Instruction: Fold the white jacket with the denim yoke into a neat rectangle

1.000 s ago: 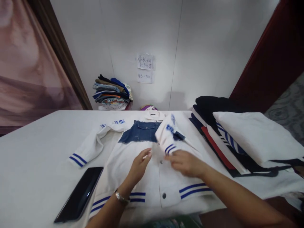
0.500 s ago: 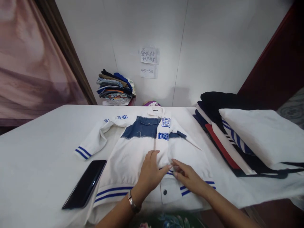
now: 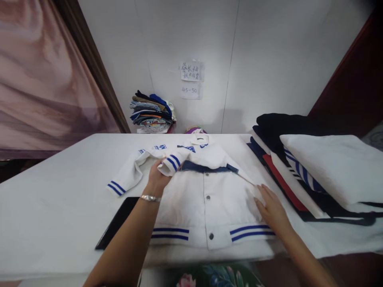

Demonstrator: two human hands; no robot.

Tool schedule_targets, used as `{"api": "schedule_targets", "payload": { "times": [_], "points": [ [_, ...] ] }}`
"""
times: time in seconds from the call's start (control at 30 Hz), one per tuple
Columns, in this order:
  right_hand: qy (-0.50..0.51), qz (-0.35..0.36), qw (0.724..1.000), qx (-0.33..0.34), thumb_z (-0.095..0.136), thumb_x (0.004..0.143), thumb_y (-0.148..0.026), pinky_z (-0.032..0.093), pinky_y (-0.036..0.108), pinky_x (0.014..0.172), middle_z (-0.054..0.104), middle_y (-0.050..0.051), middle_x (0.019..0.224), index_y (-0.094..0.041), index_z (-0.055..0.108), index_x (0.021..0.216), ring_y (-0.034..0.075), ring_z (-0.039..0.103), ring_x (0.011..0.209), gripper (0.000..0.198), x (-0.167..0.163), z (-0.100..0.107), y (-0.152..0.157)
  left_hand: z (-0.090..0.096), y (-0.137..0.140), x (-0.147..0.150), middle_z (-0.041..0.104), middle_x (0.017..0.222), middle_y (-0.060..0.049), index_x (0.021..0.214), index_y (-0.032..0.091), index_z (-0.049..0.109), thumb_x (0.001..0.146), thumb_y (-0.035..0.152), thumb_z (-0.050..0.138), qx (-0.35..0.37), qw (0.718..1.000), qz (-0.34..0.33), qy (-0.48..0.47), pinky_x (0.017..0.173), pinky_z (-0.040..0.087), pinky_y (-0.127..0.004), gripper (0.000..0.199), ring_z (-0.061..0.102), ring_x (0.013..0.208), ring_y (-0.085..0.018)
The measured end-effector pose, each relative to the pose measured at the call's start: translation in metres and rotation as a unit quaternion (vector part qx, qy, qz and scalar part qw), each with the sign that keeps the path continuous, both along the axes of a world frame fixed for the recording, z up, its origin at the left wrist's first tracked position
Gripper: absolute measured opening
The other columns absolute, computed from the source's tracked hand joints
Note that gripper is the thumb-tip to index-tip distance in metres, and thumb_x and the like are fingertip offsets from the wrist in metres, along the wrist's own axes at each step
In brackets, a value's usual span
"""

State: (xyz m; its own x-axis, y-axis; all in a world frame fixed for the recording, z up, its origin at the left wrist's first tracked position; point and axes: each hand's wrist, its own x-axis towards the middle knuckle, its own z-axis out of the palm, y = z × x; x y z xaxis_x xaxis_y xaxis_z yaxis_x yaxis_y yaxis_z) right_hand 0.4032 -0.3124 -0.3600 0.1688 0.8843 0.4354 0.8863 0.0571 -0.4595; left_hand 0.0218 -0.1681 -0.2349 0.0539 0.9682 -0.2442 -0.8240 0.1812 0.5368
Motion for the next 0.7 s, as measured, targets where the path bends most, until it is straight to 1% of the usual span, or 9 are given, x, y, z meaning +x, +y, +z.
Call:
{"api": "schedule_targets", "payload": {
  "times": [0.07, 0.17, 0.23, 0.3, 0.4, 0.47, 0.53, 0.6, 0.7],
  "points": [
    [0.006, -0.052, 0.997, -0.056, 0.042, 0.086, -0.051, 0.039, 0.048, 0.106, 0.052, 0.019, 0.136, -0.01, 0.05, 0.135, 0.032, 0.048, 0.127, 0.064, 0.017, -0.008, -0.01, 0.002, 0.011, 0.003, 0.071, 0.084, -0.004, 0.098, 0.023, 0.063, 0.087, 0.018, 0.042, -0.011, 1.0, -0.002, 0.009, 0.084, 0.054, -0.046, 0.025, 0.068, 0.086, -0.023],
    [0.067, -0.094, 0.982, -0.152, 0.045, 0.082, -0.058, 0.048, 0.043, 0.093, 0.062, 0.016, 0.122, -0.01, 0.042, 0.142, 0.029, 0.062, 0.105, 0.076, 0.025, -0.013, -0.024, 0.001, 0.019, 0.018, 0.072, 0.088, -0.008, 0.102, 0.016, 0.063, 0.085, 0.019, 0.048, 0.005, 0.998, -0.057, 0.024, 0.084, 0.055, -0.046, 0.023, 0.069, 0.085, -0.025],
    [0.112, -0.113, 0.97, -0.185, 0.048, 0.079, -0.059, 0.05, 0.039, 0.082, 0.067, 0.011, 0.104, -0.012, 0.038, 0.144, 0.025, 0.065, 0.086, 0.081, 0.022, -0.01, -0.029, 0.006, 0.025, 0.03, 0.072, 0.089, -0.011, 0.102, 0.01, 0.063, 0.083, 0.018, 0.051, 0.027, 0.995, -0.092, 0.027, 0.083, 0.056, -0.042, 0.024, 0.07, 0.085, -0.025],
    [0.159, -0.12, 0.961, -0.194, 0.053, 0.076, -0.059, 0.049, 0.035, 0.073, 0.066, 0.005, 0.087, -0.012, 0.04, 0.144, 0.021, 0.062, 0.073, 0.084, 0.016, -0.002, -0.03, 0.019, 0.037, 0.043, 0.071, 0.085, -0.012, 0.099, 0.007, 0.063, 0.083, 0.016, 0.05, 0.044, 0.993, -0.108, 0.029, 0.083, 0.056, -0.04, 0.022, 0.07, 0.084, -0.025],
    [0.245, -0.098, 0.952, -0.156, 0.06, 0.071, -0.057, 0.044, 0.03, 0.061, 0.055, -0.002, 0.069, -0.012, 0.046, 0.139, 0.017, 0.054, 0.061, 0.082, 0.004, 0.011, -0.029, 0.049, 0.063, 0.061, 0.071, 0.08, -0.01, 0.096, 0.009, 0.064, 0.085, 0.015, 0.048, 0.082, 0.992, -0.088, 0.03, 0.082, 0.055, -0.037, 0.021, 0.07, 0.084, -0.023],
    [0.291, -0.076, 0.947, -0.112, 0.062, 0.071, -0.055, 0.04, 0.027, 0.056, 0.049, -0.004, 0.066, -0.013, 0.048, 0.137, 0.014, 0.048, 0.058, 0.08, -0.005, 0.021, -0.028, 0.073, 0.084, 0.072, 0.071, 0.076, -0.007, 0.094, 0.012, 0.065, 0.085, 0.016, 0.049, 0.117, 0.99, -0.072, 0.036, 0.081, 0.055, -0.035, 0.019, 0.069, 0.084, -0.022],
    [0.309, -0.043, 0.946, -0.083, 0.064, 0.072, -0.052, 0.039, 0.026, 0.055, 0.047, -0.004, 0.068, -0.014, 0.049, 0.136, 0.012, 0.045, 0.057, 0.075, -0.017, 0.032, -0.027, 0.1, 0.105, 0.082, 0.07, 0.073, -0.005, 0.092, 0.015, 0.065, 0.086, 0.018, 0.05, 0.158, 0.984, -0.068, 0.044, 0.08, 0.054, -0.032, 0.017, 0.068, 0.086, -0.021],
    [0.306, 0.004, 0.948, -0.083, 0.063, 0.075, -0.048, 0.039, 0.025, 0.056, 0.05, -0.003, 0.073, -0.016, 0.051, 0.135, 0.012, 0.045, 0.059, 0.069, -0.033, 0.044, -0.025, 0.127, 0.123, 0.09, 0.07, 0.073, -0.004, 0.091, 0.019, 0.066, 0.087, 0.021, 0.05, 0.206, 0.975, -0.062, 0.052, 0.081, 0.052, -0.03, 0.016, 0.067, 0.09, -0.019],
    [0.27, 0.091, 0.952, -0.114, 0.061, 0.078, -0.039, 0.044, 0.026, 0.062, 0.057, 0.0, 0.082, -0.018, 0.053, 0.133, 0.013, 0.051, 0.067, 0.06, -0.065, 0.063, -0.016, 0.165, 0.146, 0.099, 0.07, 0.075, 0.0, 0.094, 0.022, 0.065, 0.092, 0.025, 0.044, 0.269, 0.96, -0.036, 0.064, 0.085, 0.047, -0.026, 0.021, 0.063, 0.096, -0.015]
  ]
}}
